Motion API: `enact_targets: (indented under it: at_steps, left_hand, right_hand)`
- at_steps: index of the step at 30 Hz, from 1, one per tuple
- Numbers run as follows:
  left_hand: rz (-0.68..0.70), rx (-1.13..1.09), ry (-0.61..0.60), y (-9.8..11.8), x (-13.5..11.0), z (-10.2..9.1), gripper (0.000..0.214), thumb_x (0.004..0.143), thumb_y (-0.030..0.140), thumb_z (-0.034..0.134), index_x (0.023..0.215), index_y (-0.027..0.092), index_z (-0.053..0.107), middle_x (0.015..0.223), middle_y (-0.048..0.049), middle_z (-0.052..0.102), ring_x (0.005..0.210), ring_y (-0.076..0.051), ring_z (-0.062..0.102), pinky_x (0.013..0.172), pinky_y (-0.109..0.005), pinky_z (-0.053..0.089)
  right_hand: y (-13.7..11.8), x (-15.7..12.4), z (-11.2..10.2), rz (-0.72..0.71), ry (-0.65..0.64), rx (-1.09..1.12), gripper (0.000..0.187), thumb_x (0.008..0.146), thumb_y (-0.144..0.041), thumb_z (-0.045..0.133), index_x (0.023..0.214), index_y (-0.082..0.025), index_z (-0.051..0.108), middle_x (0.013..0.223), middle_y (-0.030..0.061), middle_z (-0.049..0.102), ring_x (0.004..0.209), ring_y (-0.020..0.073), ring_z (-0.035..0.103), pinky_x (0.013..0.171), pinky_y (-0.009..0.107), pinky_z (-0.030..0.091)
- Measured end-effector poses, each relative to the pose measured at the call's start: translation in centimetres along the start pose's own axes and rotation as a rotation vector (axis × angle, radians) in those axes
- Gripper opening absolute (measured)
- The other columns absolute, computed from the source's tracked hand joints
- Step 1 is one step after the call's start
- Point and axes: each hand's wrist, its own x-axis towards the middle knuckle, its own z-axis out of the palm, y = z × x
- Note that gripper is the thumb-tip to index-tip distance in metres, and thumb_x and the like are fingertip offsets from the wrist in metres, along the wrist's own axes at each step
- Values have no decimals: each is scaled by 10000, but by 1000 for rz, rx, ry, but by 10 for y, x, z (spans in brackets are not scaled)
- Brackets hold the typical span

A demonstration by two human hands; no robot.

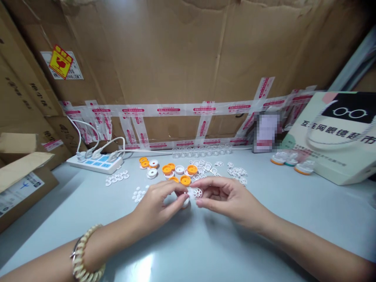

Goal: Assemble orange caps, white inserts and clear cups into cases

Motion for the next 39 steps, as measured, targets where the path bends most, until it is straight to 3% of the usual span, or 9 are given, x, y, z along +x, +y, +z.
enact_targets:
  at_steps: [5, 8, 17, 24, 32, 39]
  left_hand:
    - [25, 13, 5, 0, -2, 1, 101, 841, 142, 513, 840, 166, 611, 763, -32, 683, 694, -135, 625, 660, -252, 484]
    - [43, 14, 14, 1, -3, 2, 103, 849, 149, 511, 838, 163, 612, 768, -38, 684, 695, -137, 622, 658, -255, 482]
    - [105, 57, 84, 4, -4, 2, 101, 849, 146, 518, 868, 172, 614, 759, -41, 700, 687, -143, 636, 654, -274, 487]
    - [104, 60, 137, 0, -6, 2, 93, 835, 144, 547, 860, 181, 628, 768, -38, 706, 688, -148, 645, 652, -272, 497]
    - [163, 42, 171, 1, -6, 1, 105, 823, 103, 556, 828, 180, 627, 741, -29, 708, 679, -140, 653, 627, -256, 500]
    - [211, 106, 135, 3, -5, 1, 115, 840, 105, 537, 840, 181, 622, 681, -15, 705, 634, -132, 641, 635, -270, 480]
  right_hand:
    - [0, 0, 4, -138, 114, -243, 212, 714, -254, 668, 921, -209, 677, 804, 30, 675, 659, 125, 617, 668, 294, 523]
    - [0, -1, 5, -266, 148, -379, 184, 763, -243, 619, 933, -231, 689, 755, 21, 657, 657, 128, 601, 682, 305, 509]
    - [4, -1, 3, -410, 161, -414, 228, 766, -233, 635, 973, -309, 693, 794, 22, 606, 745, 142, 561, 654, 291, 501]
    - [4, -2, 6, -340, 113, -304, 204, 773, -248, 635, 965, -279, 695, 925, 35, 682, 882, 169, 627, 825, 360, 502]
    - [-1, -3, 10, -279, 84, -221, 187, 756, -249, 648, 933, -264, 706, 878, 25, 715, 863, 168, 653, 829, 360, 513]
    - [1, 2, 9, 25, 8, 99, 215, 658, -257, 725, 857, -204, 666, 801, 8, 685, 748, 135, 660, 740, 309, 540]
